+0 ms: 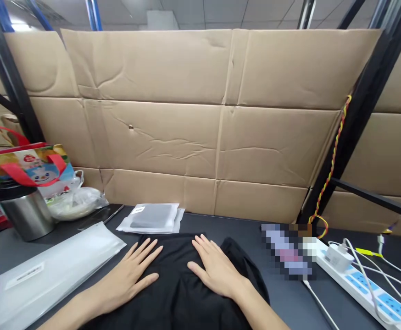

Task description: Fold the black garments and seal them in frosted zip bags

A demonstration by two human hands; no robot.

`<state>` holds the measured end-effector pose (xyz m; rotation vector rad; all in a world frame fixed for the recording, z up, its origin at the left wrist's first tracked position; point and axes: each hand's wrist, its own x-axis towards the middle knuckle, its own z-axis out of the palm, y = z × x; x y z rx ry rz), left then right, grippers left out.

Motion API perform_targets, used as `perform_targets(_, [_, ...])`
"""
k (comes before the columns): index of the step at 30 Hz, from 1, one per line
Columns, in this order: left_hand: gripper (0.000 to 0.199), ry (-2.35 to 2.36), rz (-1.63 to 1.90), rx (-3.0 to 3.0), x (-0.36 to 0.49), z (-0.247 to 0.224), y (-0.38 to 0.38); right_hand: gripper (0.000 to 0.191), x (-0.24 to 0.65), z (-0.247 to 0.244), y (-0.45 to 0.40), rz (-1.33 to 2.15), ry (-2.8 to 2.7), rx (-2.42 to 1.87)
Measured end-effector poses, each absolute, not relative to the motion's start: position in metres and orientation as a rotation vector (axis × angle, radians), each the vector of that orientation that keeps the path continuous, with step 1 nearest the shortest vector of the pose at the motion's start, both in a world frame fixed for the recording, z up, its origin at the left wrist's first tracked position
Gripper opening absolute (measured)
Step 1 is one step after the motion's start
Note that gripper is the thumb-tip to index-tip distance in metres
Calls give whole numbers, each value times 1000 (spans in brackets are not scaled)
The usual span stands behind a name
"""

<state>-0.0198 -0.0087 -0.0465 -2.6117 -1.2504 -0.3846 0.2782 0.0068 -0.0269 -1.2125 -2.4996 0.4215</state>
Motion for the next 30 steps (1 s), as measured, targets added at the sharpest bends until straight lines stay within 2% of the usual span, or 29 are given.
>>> perform_targets(4, [58,-1248,-370,-2667,-17,-42,-8,63,284,-31,4,400,-2504,-1239])
perform_targets(9, [33,-1336,-537,-2625,-24,-16,12,63,284,-33,1,387,-2487,-1278])
perform_targets(12, [37,-1365,-604,-2540,-43,-5,41,63,284,-34,0,382,-2475,-1288])
perform_targets(15, [59,-1321,-582,-2511,-61,-8,67,63,284,-35,0,392,-2456,-1290])
perform_targets(17, [66,-1288,-567,-2495,-68,-15,78,62,284,-34,0,403,-2444,-1285])
perform_targets(21, [53,-1244,-613,-2415,-70,-19,88,60,285,-35,0,400,-2432,-1268])
perform_targets(25, [46,-1209,-716,-2284,-54,4,81,59,287,-42,2,378,-2398,-1248])
perform_targets(30, [52,-997,-671,-2325,4,14,41,79,284,-35,1,-83,-2001,-1154])
